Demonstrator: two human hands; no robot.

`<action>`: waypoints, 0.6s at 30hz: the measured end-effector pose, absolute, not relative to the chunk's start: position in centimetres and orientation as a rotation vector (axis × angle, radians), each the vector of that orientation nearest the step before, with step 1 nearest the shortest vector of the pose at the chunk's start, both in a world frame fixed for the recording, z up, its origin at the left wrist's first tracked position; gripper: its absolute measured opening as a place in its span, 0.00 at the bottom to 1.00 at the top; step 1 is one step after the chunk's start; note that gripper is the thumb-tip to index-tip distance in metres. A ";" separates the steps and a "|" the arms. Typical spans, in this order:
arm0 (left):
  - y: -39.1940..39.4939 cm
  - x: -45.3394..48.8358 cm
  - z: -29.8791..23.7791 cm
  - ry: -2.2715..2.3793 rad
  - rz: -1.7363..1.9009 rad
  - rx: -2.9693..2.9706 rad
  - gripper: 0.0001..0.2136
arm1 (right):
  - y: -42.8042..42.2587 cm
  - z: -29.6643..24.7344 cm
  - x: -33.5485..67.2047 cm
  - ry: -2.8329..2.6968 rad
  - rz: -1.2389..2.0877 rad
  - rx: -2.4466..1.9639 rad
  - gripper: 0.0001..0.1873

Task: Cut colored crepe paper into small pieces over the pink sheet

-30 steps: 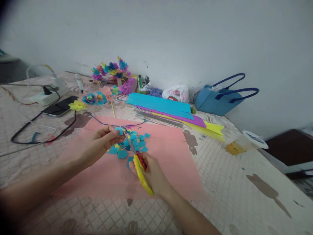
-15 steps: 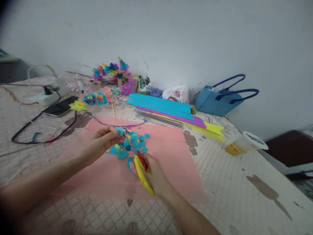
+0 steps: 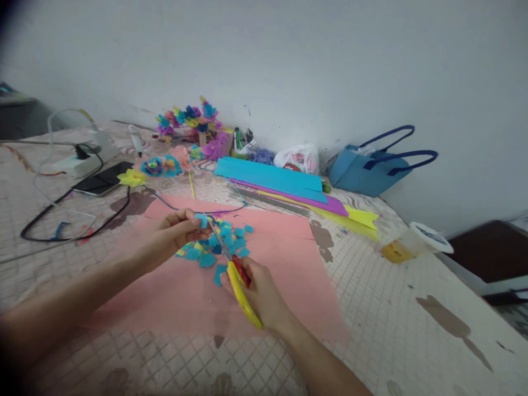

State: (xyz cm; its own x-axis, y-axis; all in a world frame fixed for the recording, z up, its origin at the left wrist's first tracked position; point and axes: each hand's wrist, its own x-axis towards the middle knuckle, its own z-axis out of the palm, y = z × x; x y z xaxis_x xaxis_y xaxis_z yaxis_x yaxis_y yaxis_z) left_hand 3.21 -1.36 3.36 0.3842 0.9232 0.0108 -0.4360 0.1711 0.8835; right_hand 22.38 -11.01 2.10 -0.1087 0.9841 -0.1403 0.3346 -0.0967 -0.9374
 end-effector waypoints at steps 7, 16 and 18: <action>-0.8 2.8 3.1 0.597 1.018 1.027 0.11 | -11.0 2.2 22.5 -1.503 1.230 -1.478 0.19; -0.2 2.4 3.7 0.609 0.957 1.066 0.15 | -11.0 1.9 23.0 -1.563 1.202 -1.473 0.17; -0.2 2.3 3.8 0.601 0.944 1.086 0.14 | -11.0 2.0 23.0 -1.577 1.193 -1.475 0.17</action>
